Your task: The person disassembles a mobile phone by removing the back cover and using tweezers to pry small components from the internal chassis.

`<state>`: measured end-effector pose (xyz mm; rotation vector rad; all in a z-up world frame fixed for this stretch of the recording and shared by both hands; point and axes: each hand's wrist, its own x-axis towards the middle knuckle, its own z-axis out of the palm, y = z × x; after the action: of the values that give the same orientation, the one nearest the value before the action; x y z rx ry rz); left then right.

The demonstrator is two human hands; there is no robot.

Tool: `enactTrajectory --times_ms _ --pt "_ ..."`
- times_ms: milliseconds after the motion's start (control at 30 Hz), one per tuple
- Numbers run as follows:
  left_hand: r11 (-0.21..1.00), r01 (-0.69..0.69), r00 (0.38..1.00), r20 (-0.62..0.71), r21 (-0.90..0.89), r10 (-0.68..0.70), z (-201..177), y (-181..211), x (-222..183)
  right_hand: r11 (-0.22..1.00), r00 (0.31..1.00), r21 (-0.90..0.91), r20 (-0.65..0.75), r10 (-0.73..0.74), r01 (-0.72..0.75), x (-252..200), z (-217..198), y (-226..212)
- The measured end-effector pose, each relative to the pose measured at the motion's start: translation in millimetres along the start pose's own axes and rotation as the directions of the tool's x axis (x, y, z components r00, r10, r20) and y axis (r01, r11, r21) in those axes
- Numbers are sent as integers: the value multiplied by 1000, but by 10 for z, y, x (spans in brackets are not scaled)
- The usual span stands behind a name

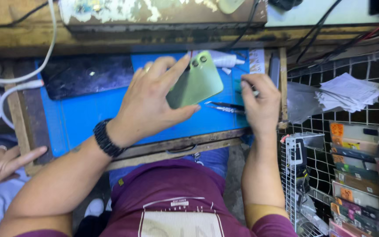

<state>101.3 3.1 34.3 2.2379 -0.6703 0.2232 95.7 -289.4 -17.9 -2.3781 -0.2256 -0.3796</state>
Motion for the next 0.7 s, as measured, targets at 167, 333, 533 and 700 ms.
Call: enactTrajectory --times_ms 167,333,533,700 --pt "674 519 822 522 -526 -226 45 -198 77 988 993 -101 -10 -116 115 80 225 -17" --pt "426 678 702 699 -599 -135 261 -476 51 937 978 -279 47 -204 209 236 332 -124" --pt "400 690 689 717 -603 -105 256 -543 32 980 990 -148 47 -131 136 195 279 -101" --pt "479 631 727 681 -610 -88 192 -486 48 759 997 647 20 78 -72 76 223 -277"
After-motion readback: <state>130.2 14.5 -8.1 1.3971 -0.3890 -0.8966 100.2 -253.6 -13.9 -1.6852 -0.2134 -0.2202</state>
